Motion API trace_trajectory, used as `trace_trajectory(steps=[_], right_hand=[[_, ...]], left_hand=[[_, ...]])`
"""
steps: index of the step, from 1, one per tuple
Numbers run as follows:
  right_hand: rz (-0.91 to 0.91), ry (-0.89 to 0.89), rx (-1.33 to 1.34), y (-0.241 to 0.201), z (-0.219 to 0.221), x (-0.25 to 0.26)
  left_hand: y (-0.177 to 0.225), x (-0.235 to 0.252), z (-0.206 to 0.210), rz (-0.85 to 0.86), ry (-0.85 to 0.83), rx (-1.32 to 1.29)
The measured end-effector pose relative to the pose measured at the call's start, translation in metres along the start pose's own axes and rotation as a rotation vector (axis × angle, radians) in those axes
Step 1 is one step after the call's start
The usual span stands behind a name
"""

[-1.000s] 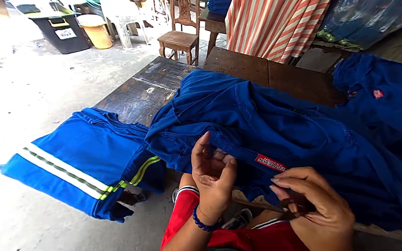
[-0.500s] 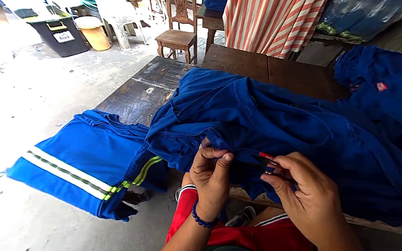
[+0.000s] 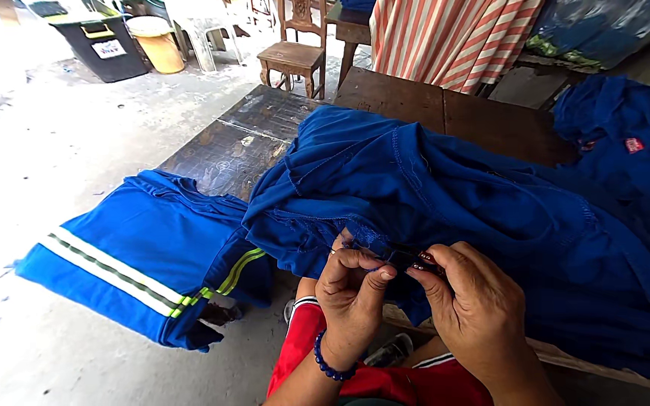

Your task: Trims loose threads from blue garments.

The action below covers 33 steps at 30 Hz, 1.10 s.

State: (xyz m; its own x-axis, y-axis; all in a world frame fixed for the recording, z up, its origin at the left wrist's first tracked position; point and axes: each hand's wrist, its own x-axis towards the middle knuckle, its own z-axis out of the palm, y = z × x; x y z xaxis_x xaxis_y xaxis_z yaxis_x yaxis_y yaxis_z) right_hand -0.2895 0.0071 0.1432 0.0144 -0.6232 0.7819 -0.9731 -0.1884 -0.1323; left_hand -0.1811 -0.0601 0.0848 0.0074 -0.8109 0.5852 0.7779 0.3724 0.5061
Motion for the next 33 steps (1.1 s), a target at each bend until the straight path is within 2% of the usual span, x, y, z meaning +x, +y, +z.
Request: trace_trajectory(steps=[4, 10, 14, 18, 24, 33], right_hand=[[0.032, -0.009, 0.031, 0.003, 0.002, -0.003], [0.170, -0.018, 0.397, 0.016, -0.002, -0.016], [0.181, -0.009, 0.488, 0.015, -0.007, -0.018], [0.180, -0.038, 0.487, 0.015, -0.010, -0.016], [0.134, -0.059, 0.439, 0.015, -0.008, -0.012], [0.024, -0.074, 0.177, 0.010, -0.003, -0.003]], left_hand=[[-0.001, -0.001, -0.001, 0.000, 0.023, -0.011], [0.001, 0.002, 0.007, -0.017, 0.122, -0.059], [0.001, 0.005, 0.012, -0.021, 0.212, 0.032], [0.000, 0.007, 0.008, -0.007, 0.245, 0.180], [0.005, 0.003, 0.002, 0.029, 0.174, 0.088], [0.006, -0.002, -0.003, 0.061, 0.042, -0.010]])
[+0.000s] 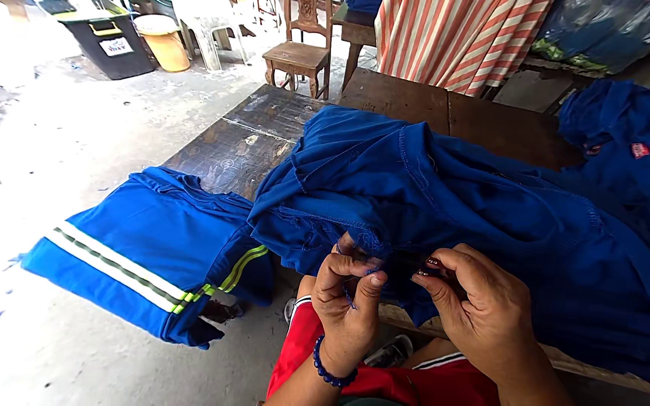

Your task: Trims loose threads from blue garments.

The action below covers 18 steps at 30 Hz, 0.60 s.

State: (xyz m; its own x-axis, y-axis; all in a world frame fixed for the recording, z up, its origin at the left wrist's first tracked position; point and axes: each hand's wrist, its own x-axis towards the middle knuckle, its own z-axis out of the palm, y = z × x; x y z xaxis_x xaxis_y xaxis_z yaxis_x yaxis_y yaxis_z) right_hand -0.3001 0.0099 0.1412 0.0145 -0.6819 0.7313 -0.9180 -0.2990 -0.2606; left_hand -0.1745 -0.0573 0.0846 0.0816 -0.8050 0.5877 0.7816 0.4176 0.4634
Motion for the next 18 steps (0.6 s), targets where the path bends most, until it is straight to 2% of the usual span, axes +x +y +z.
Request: trace_trajectory(steps=[10, 13, 18], right_hand=[[-0.050, 0.062, -0.138, -0.010, 0.007, 0.010], [0.008, 0.057, -0.022, -0.005, 0.006, 0.006], [0.065, 0.080, 0.232, 0.001, 0.001, -0.001]], left_hand=[[0.000, -0.003, 0.000, -0.008, 0.000, 0.000], [0.001, -0.001, 0.003, -0.023, 0.056, -0.026], [0.004, 0.003, 0.010, -0.058, 0.185, 0.158]])
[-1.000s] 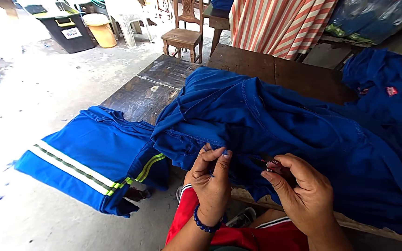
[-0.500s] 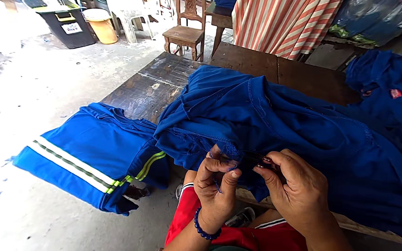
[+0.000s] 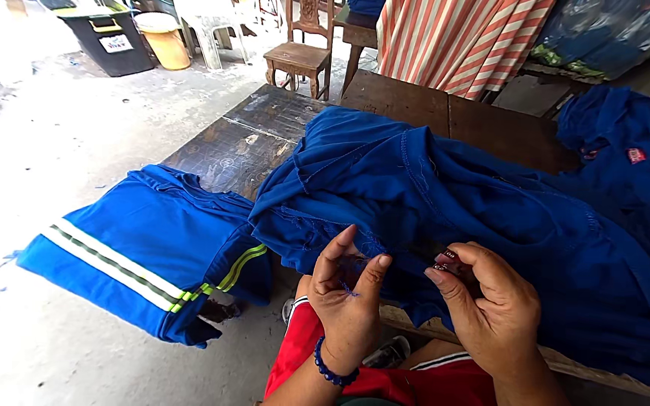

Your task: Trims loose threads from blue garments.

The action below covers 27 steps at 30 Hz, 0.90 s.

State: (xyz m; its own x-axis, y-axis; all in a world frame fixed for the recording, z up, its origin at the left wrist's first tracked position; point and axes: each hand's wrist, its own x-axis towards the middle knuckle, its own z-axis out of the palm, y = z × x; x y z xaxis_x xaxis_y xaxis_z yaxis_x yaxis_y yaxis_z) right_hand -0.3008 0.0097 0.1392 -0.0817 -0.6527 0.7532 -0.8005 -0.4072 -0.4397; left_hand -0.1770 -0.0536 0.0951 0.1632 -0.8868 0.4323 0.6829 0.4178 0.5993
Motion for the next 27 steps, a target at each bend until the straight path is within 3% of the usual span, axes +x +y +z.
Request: trace_trajectory(steps=[5, 14, 27], right_hand=[[0.005, -0.015, 0.042, 0.001, -0.003, -0.003], [-0.051, -0.073, -0.045, 0.004, -0.001, -0.001], [-0.082, -0.038, -0.217, -0.006, 0.009, 0.006]], left_hand=[[-0.001, -0.001, -0.002, 0.047, -0.012, 0.033], [-0.001, -0.004, -0.002, -0.019, -0.067, -0.217], [-0.006, -0.013, -0.009, 0.102, -0.250, -0.082]])
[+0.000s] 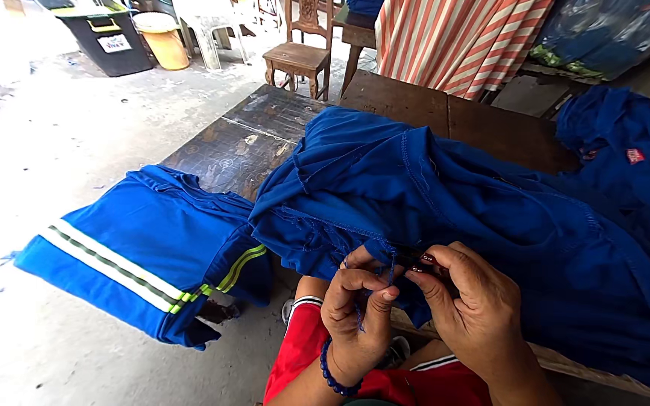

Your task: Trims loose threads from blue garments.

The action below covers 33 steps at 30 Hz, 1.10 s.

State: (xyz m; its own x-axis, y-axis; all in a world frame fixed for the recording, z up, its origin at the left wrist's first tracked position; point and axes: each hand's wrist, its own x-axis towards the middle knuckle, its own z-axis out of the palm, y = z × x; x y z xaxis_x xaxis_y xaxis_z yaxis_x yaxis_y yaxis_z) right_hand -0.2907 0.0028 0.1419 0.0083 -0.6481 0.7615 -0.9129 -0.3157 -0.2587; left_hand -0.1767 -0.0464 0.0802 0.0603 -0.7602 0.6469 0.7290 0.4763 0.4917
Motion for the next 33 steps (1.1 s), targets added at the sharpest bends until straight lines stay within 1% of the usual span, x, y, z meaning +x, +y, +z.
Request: trace_trajectory(steps=[5, 9, 13, 17, 19, 21, 23, 26, 29, 33], right_hand=[[-0.054, 0.014, -0.171, -0.010, -0.004, 0.004], [-0.042, 0.014, -0.204, -0.010, -0.004, 0.001], [-0.069, 0.049, -0.269, -0.013, -0.003, 0.001], [-0.093, 0.058, -0.294, -0.013, -0.001, 0.001], [-0.068, 0.052, -0.271, -0.011, 0.000, 0.001], [0.000, 0.034, -0.196, -0.008, -0.001, -0.002], [0.069, 0.038, -0.061, -0.002, -0.002, -0.006], [0.120, 0.054, 0.131, 0.004, -0.005, -0.012], [0.119, 0.043, 0.221, 0.006, -0.008, -0.014], [0.097, 0.010, 0.234, 0.008, -0.011, -0.015]], left_hand=[[-0.002, -0.001, -0.001, 0.030, 0.000, 0.000], [-0.003, -0.002, 0.002, -0.007, 0.052, -0.055], [-0.003, -0.004, 0.002, 0.005, 0.042, -0.004], [-0.003, -0.004, 0.004, -0.003, 0.059, -0.039], [-0.004, -0.005, 0.005, -0.040, 0.083, -0.106], [-0.003, -0.005, 0.008, -0.137, 0.147, -0.173], [0.001, 0.000, 0.013, -0.248, 0.250, -0.237], [0.006, 0.011, 0.019, -0.369, 0.412, -0.236], [0.009, 0.016, 0.018, -0.386, 0.449, -0.249], [0.011, 0.016, 0.015, -0.313, 0.390, -0.285]])
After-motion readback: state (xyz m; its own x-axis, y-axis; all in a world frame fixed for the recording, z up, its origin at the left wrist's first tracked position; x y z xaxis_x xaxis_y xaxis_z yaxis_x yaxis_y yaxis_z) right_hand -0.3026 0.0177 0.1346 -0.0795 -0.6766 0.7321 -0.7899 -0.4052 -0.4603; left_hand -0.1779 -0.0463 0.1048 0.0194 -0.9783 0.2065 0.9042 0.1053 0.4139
